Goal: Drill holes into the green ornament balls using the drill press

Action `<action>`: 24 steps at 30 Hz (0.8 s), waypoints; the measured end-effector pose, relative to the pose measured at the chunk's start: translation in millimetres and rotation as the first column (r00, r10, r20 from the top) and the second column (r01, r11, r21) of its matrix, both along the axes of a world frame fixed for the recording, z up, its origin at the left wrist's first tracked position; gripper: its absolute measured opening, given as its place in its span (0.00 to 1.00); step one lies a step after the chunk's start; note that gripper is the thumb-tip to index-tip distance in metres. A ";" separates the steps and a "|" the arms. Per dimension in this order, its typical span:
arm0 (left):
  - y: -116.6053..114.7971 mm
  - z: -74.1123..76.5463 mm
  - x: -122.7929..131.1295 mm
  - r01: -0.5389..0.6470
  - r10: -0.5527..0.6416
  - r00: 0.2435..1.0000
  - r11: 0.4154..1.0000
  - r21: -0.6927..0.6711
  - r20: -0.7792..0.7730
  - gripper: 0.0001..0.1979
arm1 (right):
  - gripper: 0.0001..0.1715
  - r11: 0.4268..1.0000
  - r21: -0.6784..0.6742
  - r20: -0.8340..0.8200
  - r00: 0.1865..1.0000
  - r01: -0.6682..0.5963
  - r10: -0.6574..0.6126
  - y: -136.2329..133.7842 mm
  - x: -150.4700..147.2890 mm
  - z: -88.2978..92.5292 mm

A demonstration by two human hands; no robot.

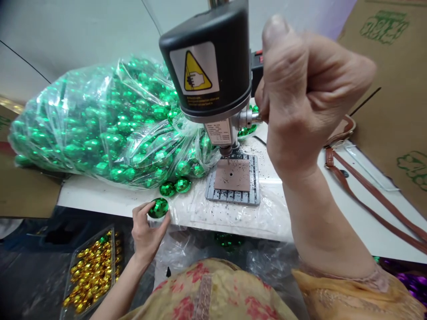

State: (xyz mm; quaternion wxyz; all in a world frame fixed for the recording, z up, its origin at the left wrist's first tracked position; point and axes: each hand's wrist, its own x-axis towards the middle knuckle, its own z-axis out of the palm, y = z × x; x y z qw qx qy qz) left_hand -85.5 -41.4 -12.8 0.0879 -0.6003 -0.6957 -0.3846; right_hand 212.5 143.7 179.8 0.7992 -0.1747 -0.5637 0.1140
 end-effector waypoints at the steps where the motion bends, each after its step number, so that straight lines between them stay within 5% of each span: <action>1: 1.3 4.1 7.1 0.058 -0.060 0.990 0.998 0.016 0.125 0.23 | 0.27 1.000 0.002 -0.004 1.000 0.006 -0.006 -0.2 -0.8 0.1; 3: 8.7 13.0 27.1 0.177 -0.164 0.878 0.984 0.012 0.449 0.24 | 0.28 1.000 0.017 -0.007 1.000 0.015 -0.015 -0.5 -2.2 0.2; 6: 31.1 24.7 64.0 0.307 -0.164 0.482 0.952 0.009 0.861 0.25 | 0.28 0.998 0.055 -0.024 1.000 0.011 -0.010 -0.3 -3.9 0.3; 9: 59.0 31.4 97.2 0.426 -0.126 0.097 0.902 0.073 0.987 0.25 | 0.27 0.995 0.097 -0.038 0.999 0.001 0.002 -0.1 -5.2 0.4; 11: 76.5 31.7 113.6 0.485 -0.117 -0.037 0.866 0.120 0.992 0.26 | 0.28 0.998 0.059 -0.022 1.000 0.003 -0.001 -0.6 -5.6 0.8; 13: 92.2 28.5 124.6 0.498 -0.122 -0.034 0.858 0.123 0.992 0.27 | 0.28 0.999 0.032 -0.010 1.000 0.015 -0.015 -1.8 -5.4 1.5; 24: 147.4 6.9 135.3 0.443 -0.291 0.385 0.891 0.101 0.876 0.29 | 0.30 0.984 -0.113 0.067 0.990 0.135 -0.128 -16.2 -5.3 7.1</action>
